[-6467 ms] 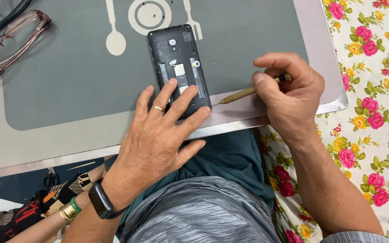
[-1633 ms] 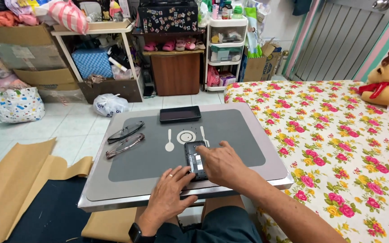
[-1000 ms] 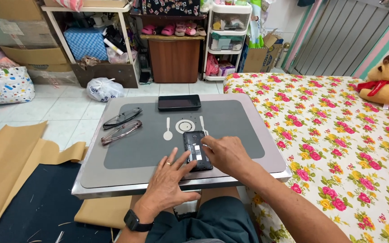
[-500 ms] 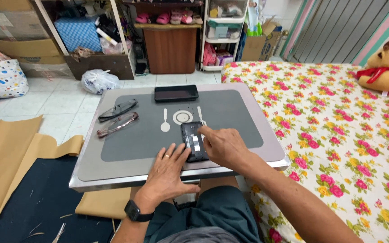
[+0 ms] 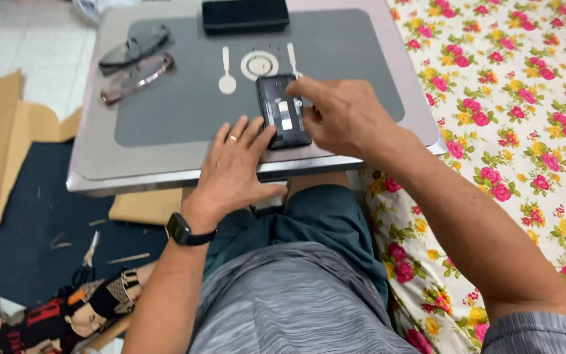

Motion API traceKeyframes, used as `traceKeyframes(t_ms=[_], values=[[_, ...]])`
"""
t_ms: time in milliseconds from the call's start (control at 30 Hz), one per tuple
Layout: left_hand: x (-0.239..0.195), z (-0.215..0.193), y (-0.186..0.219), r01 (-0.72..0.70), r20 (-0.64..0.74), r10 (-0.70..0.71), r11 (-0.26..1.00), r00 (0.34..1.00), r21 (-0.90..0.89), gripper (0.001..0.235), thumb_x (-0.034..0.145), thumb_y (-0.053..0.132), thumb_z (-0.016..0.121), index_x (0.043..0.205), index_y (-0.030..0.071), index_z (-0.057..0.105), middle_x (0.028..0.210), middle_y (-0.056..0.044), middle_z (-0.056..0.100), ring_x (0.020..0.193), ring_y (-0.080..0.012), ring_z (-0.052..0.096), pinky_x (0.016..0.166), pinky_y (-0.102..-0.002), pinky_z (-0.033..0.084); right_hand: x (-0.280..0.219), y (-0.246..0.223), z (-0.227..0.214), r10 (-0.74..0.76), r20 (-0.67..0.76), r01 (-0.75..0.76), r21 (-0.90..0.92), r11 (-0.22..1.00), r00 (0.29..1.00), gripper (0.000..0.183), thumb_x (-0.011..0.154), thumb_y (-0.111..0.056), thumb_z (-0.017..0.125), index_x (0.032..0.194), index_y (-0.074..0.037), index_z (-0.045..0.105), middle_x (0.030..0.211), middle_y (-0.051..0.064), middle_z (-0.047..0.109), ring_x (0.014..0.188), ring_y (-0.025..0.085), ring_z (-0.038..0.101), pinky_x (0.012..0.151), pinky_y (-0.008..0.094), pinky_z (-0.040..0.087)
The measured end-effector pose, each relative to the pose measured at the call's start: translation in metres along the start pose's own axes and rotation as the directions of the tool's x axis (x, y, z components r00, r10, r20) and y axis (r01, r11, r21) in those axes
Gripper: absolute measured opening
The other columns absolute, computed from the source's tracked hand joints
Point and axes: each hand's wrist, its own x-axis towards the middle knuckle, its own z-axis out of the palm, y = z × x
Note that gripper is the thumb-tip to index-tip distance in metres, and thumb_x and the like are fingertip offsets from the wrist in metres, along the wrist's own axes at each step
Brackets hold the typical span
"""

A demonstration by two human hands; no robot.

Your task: The person uses a screwdriver to remove screws from the back of a disassembled smartphone placed on a gray mat. They then use their fingers to pick up and place small screws on the mat and the phone casing.

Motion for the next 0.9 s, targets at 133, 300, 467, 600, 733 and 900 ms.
traceKeyframes(t_ms=[133,300,467,600,733,900], values=[[0.001,-0.001,0.002,0.023,0.01,-0.023,0.999,1.0,-0.033,0.119,0.073,0.081,0.084,0.163,0.013,0.048,0.163,-0.02,0.049,0.154,-0.0513,0.04,0.126,-0.067,0.022,-0.006,0.015,0.014,-0.004,-0.076,0.01,0.074,0.997,0.997,0.018,0.098,-0.007,0.074,0.112,-0.018,0.075,0.048,0.005,0.058,0.046,0.035,0.063,0.053,0.04,0.051],[-0.001,-0.009,0.003,-0.039,0.029,0.037,0.995,0.999,0.093,0.11,0.08,0.07,0.084,0.163,0.014,0.039,0.165,-0.015,0.045,0.155,-0.0466,0.037,0.126,-0.061,0.024,-0.008,-0.001,-0.006,-0.017,0.061,0.017,-0.009,1.0,0.998,0.042,0.099,-0.011,0.06,0.141,-0.013,0.066,0.105,0.011,0.081,0.075,0.037,0.071,0.057,0.052,0.048],[-0.001,-0.008,0.004,-0.025,0.034,0.022,0.995,0.999,0.095,0.107,0.081,0.07,0.082,0.163,0.014,0.041,0.166,-0.016,0.045,0.156,-0.0449,0.037,0.127,-0.059,0.022,-0.015,0.019,0.012,-0.066,-0.044,0.066,-0.02,0.998,0.997,0.021,0.11,-0.013,0.068,0.129,-0.012,0.077,0.067,0.008,0.071,0.054,0.032,0.064,0.053,0.047,0.046],[-0.001,-0.007,0.003,-0.026,0.03,0.023,0.994,0.999,0.102,0.106,0.082,0.069,0.082,0.163,0.016,0.041,0.167,-0.016,0.045,0.156,-0.0449,0.036,0.127,-0.06,0.023,-0.01,0.004,0.0,0.01,0.028,-0.009,-0.033,0.999,1.0,0.04,0.107,-0.024,0.068,0.146,-0.016,0.068,0.085,0.005,0.081,0.072,0.036,0.074,0.061,0.051,0.053],[-0.003,-0.007,0.003,-0.033,0.015,0.032,0.997,0.999,0.077,0.105,0.082,0.067,0.085,0.162,0.015,0.04,0.165,-0.016,0.045,0.156,-0.0459,0.038,0.127,-0.061,0.024,-0.012,0.004,-0.002,-0.037,0.089,0.039,-0.012,0.999,0.995,0.05,0.101,-0.008,0.055,0.149,-0.01,0.068,0.077,0.011,0.073,0.061,0.037,0.063,0.058,0.051,0.045],[-0.003,-0.005,0.002,-0.032,-0.004,0.033,0.997,0.999,0.073,0.102,0.082,0.065,0.084,0.162,0.016,0.043,0.166,-0.015,0.046,0.156,-0.0443,0.038,0.128,-0.06,0.023,-0.016,0.024,0.02,-0.105,-0.131,0.098,-0.056,0.994,0.986,0.016,0.114,-0.015,0.076,0.129,-0.011,0.081,0.074,0.009,0.076,0.058,0.031,0.068,0.052,0.047,0.051]])
